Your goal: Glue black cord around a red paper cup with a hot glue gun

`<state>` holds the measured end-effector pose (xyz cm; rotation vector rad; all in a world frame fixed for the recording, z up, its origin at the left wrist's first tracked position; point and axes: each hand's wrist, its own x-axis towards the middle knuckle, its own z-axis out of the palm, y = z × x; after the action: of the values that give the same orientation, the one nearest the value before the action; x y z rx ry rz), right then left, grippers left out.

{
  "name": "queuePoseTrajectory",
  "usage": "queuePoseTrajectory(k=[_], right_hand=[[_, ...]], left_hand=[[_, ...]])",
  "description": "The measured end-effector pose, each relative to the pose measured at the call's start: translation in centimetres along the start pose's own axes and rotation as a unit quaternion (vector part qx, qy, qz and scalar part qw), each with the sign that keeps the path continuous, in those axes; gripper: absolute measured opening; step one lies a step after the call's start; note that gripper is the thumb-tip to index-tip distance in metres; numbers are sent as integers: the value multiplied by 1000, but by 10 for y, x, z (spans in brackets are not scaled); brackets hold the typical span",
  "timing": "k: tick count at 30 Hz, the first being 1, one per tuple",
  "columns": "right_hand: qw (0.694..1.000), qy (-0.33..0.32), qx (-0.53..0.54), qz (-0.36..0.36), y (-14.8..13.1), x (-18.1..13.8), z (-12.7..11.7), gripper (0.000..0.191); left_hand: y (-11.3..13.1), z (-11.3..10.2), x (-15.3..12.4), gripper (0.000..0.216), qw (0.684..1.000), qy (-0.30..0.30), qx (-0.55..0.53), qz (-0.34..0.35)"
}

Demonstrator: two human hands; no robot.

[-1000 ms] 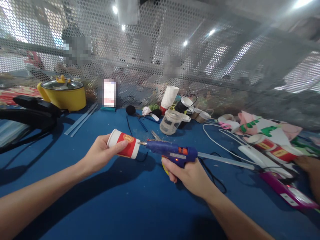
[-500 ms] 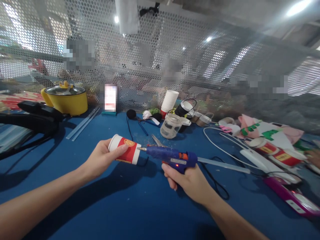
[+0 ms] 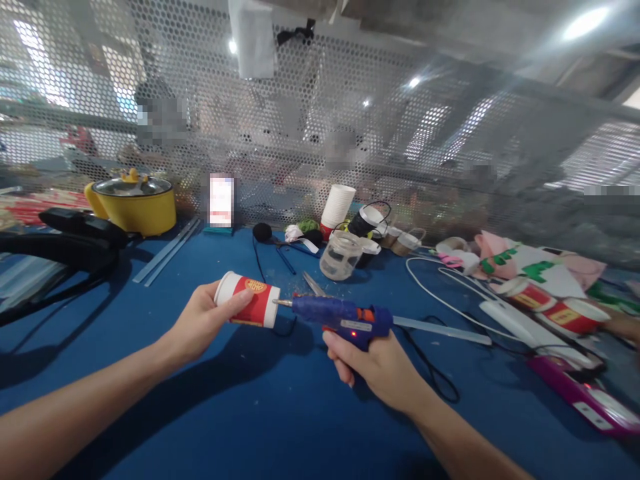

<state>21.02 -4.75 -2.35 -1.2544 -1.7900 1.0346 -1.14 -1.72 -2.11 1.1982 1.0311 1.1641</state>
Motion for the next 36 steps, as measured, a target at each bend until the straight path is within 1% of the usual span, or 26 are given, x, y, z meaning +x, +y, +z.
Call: queuePoseTrajectory(k=[5, 10, 16, 23, 30, 36], right_hand=[[1000, 9, 7, 11, -3, 1, -2, 33], [1000, 6, 3, -1, 0, -1, -2, 34], [1000, 19, -1, -5, 0, 1, -2, 34], [1000, -3, 0, -17, 1, -3, -3, 31], [1000, 12, 11, 9, -3, 0, -2, 34], [1000, 7, 14, 4, -2, 1, -1, 36]], left_hand=[[-1, -2, -1, 19, 1000, -8, 25, 11], [-1, -2, -1, 18, 999, -8, 21, 24], [0, -4, -2, 20, 998, 2, 56, 30], [-4, -4, 0, 16, 999, -13, 8, 32], [-4, -3, -4, 16, 999, -7, -4, 35], [-4, -2, -3, 15, 999, -26, -13, 36]])
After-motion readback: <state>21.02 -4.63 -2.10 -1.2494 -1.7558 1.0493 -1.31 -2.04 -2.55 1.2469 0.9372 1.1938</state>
